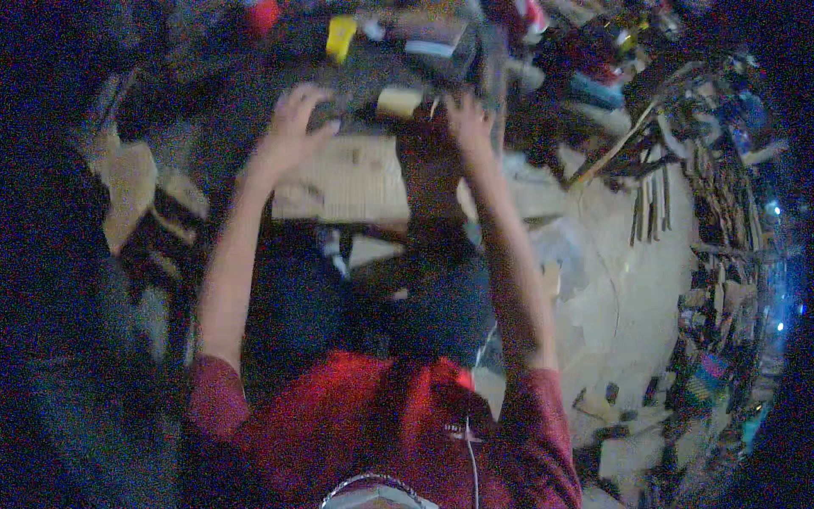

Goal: Shaping wood using a chisel and mallet and measuring with a tape measure.

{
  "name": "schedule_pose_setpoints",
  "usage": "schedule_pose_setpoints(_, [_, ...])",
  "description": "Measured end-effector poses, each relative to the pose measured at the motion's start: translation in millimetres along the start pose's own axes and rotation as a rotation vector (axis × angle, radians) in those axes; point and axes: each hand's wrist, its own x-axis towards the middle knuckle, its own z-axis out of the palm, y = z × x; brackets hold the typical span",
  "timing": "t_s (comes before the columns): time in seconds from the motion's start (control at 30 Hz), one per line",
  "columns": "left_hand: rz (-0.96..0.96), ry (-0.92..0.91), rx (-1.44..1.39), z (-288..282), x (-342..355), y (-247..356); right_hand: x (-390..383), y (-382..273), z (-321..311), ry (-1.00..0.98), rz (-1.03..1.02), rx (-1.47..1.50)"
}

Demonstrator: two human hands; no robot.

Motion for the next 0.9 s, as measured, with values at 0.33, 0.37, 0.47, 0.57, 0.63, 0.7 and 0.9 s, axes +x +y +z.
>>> schedule_pose_setpoints(0.33, [-0.151, -0.465, -0.635, -66, -107, 110, -34, 10, -148, -0.024, 0.154, 0.692])
schedule_pose_setpoints(0.37, [-0.223, -0.551, -0.65, -54, -122, 107, -39, 10, -150, -0.056, 0.179, 0.761])
schedule_pose_setpoints(0.47, [-0.313, -0.727, -0.69, -14, -172, 98, -50, 17, -144, -0.031, 0.134, 0.921])
schedule_pose_setpoints(0.57, [-0.191, -0.735, -0.651, 20, -219, 91, -62, 30, -112, 0.005, 0.072, 0.968])
schedule_pose_setpoints(0.63, [-0.249, -0.854, -0.699, 27, -232, 89, -68, 19, -122, -0.041, 0.149, 0.995])
schedule_pose_setpoints(0.7, [-0.442, -0.971, -0.806, 24, -232, 94, -69, 12, -129, -0.019, 0.122, 0.942])
schedule_pose_setpoints(0.9, [-0.339, -0.922, -0.608, 28, -247, 91, -75, -8, -131, 0.016, 0.189, 0.947])
